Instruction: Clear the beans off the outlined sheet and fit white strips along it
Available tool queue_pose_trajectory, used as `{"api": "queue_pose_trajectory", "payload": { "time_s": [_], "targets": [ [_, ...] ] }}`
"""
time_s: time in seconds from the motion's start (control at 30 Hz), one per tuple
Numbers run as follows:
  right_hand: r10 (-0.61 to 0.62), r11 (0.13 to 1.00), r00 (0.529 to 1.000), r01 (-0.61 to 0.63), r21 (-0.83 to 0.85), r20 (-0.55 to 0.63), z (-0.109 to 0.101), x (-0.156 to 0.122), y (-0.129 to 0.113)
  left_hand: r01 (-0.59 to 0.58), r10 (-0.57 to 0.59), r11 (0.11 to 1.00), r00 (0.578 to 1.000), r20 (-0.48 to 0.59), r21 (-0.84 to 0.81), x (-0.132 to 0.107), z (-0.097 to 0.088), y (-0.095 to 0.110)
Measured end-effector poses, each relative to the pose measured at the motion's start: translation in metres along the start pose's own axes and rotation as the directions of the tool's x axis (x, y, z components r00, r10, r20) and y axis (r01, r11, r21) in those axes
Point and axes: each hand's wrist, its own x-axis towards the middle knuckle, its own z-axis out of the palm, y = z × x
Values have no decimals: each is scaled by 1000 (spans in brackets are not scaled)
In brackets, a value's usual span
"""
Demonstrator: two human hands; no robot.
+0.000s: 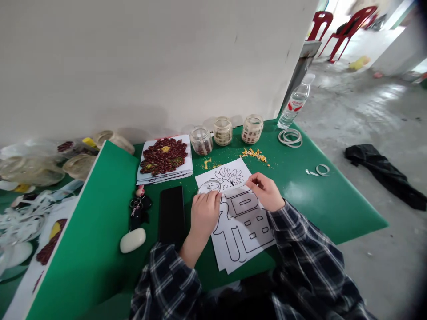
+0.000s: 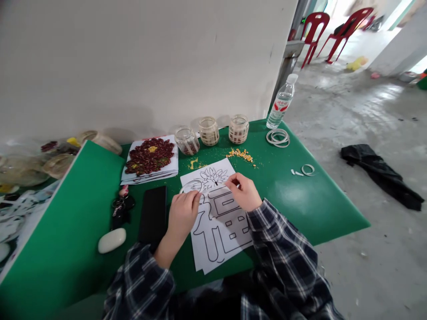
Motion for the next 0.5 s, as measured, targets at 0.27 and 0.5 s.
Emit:
{"api": "queue_pose_trajectory", "payload": {
  "time_s": [0.27, 0.5],
  "targets": [
    [168, 935, 981, -190, -298, -98, -4, -3, 33, -30, 3, 991, 980, 198, 131, -3, 7, 7],
    [233, 862, 965, -263, -434, -122, -2, -2, 36, -22, -31, 985, 952, 304, 170, -2, 15, 13]
  ]
}}
